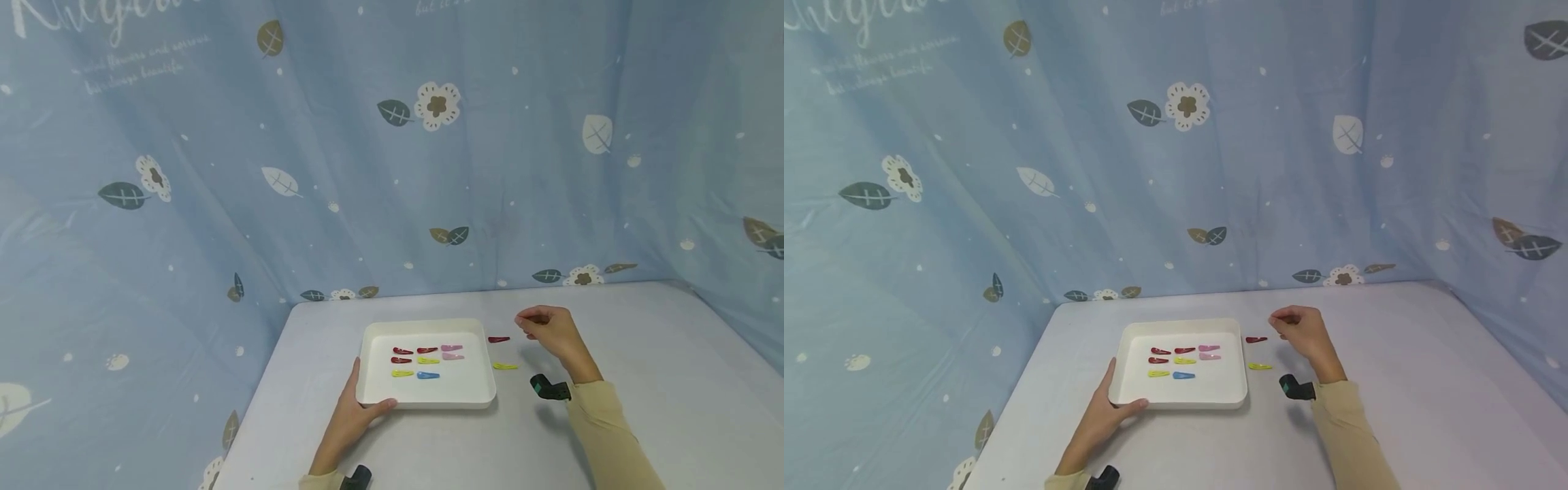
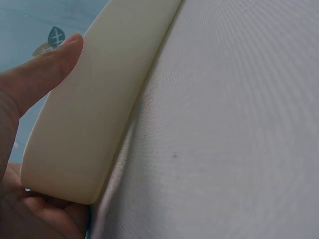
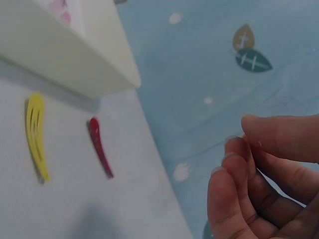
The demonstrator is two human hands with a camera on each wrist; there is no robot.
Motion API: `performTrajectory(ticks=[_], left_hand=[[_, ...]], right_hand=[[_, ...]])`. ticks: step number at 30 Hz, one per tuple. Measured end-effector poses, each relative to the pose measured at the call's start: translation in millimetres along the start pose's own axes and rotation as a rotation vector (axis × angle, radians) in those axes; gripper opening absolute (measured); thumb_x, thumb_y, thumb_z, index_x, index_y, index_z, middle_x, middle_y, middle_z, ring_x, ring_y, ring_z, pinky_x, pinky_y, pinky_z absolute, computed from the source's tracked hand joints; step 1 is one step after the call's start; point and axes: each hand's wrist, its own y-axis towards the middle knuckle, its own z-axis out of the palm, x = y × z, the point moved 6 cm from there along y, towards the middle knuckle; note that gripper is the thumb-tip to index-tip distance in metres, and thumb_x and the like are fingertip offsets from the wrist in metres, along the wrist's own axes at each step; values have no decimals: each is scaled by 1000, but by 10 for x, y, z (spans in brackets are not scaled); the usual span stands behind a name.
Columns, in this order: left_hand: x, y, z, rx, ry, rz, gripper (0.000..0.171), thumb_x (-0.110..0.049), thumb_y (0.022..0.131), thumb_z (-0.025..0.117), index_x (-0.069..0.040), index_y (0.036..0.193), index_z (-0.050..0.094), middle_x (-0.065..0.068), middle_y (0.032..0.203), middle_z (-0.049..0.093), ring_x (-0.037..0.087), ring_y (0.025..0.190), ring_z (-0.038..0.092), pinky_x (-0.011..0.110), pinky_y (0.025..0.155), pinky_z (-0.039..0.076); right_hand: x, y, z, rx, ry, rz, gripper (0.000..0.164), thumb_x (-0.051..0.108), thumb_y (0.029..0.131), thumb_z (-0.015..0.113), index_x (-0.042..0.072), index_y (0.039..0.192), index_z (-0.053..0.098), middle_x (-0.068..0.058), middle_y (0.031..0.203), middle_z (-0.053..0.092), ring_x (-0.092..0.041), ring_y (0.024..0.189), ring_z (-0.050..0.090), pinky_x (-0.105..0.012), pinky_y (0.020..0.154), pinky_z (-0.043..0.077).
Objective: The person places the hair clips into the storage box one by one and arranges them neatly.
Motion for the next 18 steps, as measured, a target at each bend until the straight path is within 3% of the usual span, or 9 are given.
performTrajectory(ticks=[7,18], left_hand=[[1,9,-10,0,4,6,128,-46,75,91,-8,167,10,14,173,22,43,159,22,70,123,24],[-24,4,-11,4,1,10,127,-44,76,91,-6,167,10,16,173,21,44,159,22,70,123,24]], right_hand=[[-205,83,15,-5,15,57,34,19,102,65,-6,124,67,-26,121,70,-26,97,70,-29,78,63],[-494,230,173,-5,-12,128,29,14,100,65,-8,119,69,-26,114,72,-23,87,66,-25,68,56]])
